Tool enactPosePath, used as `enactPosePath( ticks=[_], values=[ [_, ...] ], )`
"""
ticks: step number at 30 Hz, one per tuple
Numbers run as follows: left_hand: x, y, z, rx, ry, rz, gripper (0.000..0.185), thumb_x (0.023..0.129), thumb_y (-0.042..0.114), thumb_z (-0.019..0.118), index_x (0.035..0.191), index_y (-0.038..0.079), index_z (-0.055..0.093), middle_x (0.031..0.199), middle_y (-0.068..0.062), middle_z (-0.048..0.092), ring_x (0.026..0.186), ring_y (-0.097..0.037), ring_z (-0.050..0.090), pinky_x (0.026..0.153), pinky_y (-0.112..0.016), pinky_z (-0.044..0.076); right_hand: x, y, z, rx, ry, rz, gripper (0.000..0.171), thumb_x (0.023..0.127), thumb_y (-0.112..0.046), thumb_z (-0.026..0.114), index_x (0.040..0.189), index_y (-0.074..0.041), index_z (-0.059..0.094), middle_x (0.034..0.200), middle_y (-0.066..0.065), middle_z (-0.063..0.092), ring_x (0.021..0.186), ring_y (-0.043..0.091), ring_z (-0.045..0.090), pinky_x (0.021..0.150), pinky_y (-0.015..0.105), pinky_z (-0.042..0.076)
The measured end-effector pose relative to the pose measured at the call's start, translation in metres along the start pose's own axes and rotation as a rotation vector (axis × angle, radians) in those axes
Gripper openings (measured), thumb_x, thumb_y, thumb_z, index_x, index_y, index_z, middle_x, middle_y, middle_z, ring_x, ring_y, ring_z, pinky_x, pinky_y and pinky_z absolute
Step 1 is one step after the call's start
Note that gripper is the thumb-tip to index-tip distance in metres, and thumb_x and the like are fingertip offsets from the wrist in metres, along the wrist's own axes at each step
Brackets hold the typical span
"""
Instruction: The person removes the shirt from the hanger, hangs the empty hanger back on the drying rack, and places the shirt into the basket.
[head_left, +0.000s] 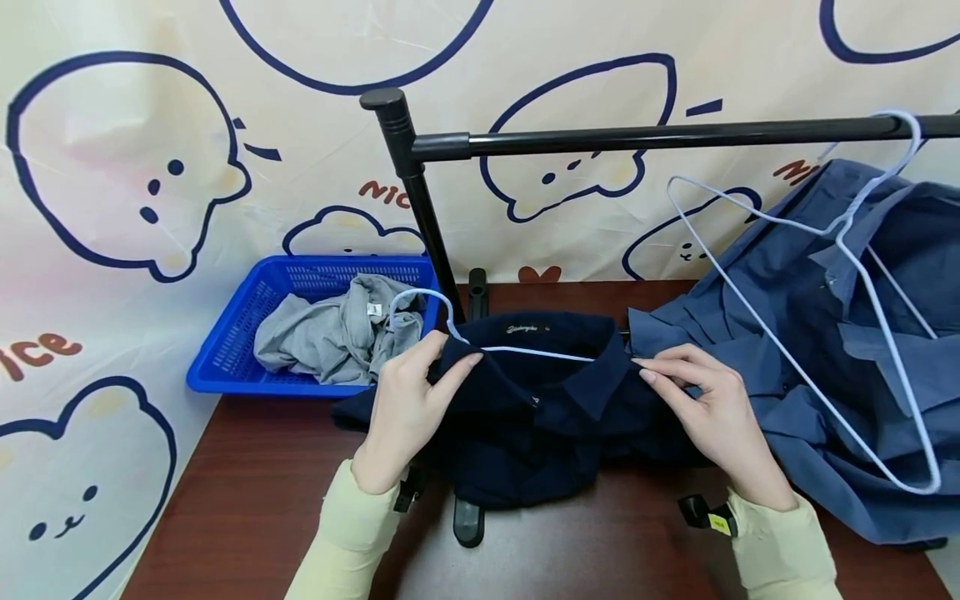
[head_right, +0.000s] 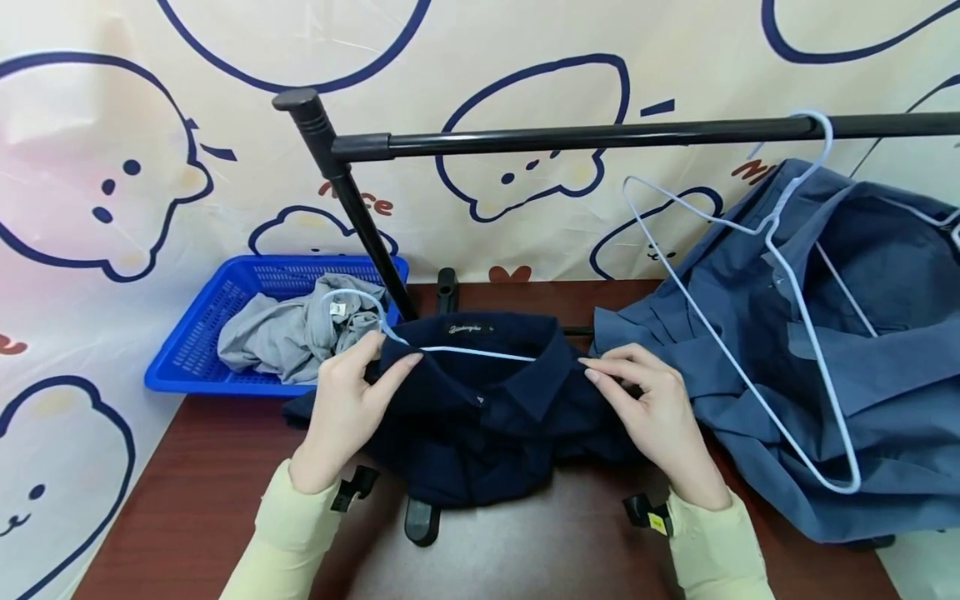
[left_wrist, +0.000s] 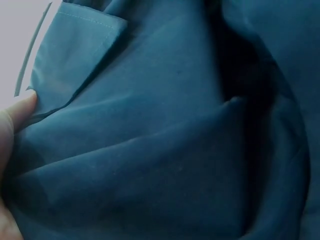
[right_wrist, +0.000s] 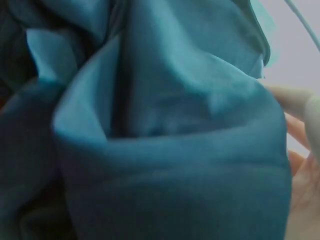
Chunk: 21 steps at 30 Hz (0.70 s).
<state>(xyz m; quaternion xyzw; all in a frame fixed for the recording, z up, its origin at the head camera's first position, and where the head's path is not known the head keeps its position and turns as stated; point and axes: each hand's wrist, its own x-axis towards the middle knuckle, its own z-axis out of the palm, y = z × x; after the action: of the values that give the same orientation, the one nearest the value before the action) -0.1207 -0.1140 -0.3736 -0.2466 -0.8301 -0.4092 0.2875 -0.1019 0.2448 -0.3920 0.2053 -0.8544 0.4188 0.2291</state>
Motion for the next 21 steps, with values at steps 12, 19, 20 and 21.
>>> enactPosePath(
  ticks=[12, 19, 20, 21],
  values=[
    [0.001, 0.004, 0.0, -0.083, 0.081, 0.056, 0.021, 0.092, 0.014, 0.078, 0.09, 0.009, 0.058, 0.07, 0.001, 0.04, 0.056, -0.01, 0.031, 0.051, -0.024, 0.027, -0.01, 0.007, 0.008, 0.211, 0.055, 0.255, 0.013, 0.098, 0.003, 0.064, 0.107, 0.0, 0.074, 0.069, -0.003, 0.064, 0.058, 0.006, 0.049, 0.055, 0.021, 0.039],
    [0.001, 0.002, 0.005, -0.125, 0.084, 0.035, 0.026, 0.093, 0.009, 0.076, 0.085, 0.008, 0.052, 0.069, 0.001, 0.032, 0.056, -0.011, 0.027, 0.052, -0.025, 0.025, -0.01, 0.013, 0.023, 0.848, -0.067, 0.301, 0.025, 0.11, -0.007, 0.043, 0.116, -0.003, 0.067, 0.089, 0.0, 0.065, 0.081, 0.011, 0.059, 0.071, 0.022, 0.048],
    [0.001, 0.002, 0.006, -0.129, 0.079, 0.029, 0.026, 0.093, 0.008, 0.076, 0.084, 0.008, 0.052, 0.069, 0.001, 0.032, 0.056, -0.012, 0.028, 0.052, -0.025, 0.025, -0.011, 0.014, 0.027, 0.931, -0.084, 0.292, 0.026, 0.111, -0.008, 0.042, 0.117, -0.006, 0.067, 0.093, 0.0, 0.066, 0.083, 0.011, 0.059, 0.073, 0.023, 0.049],
    [0.001, 0.001, 0.007, -0.133, 0.072, 0.023, 0.025, 0.093, 0.008, 0.075, 0.085, 0.009, 0.052, 0.069, 0.001, 0.033, 0.056, -0.011, 0.03, 0.052, -0.025, 0.027, -0.012, 0.015, 0.029, 0.99, -0.106, 0.283, 0.028, 0.111, -0.01, 0.039, 0.113, -0.011, 0.067, 0.094, -0.002, 0.064, 0.083, 0.009, 0.058, 0.075, 0.022, 0.047]
  ],
)
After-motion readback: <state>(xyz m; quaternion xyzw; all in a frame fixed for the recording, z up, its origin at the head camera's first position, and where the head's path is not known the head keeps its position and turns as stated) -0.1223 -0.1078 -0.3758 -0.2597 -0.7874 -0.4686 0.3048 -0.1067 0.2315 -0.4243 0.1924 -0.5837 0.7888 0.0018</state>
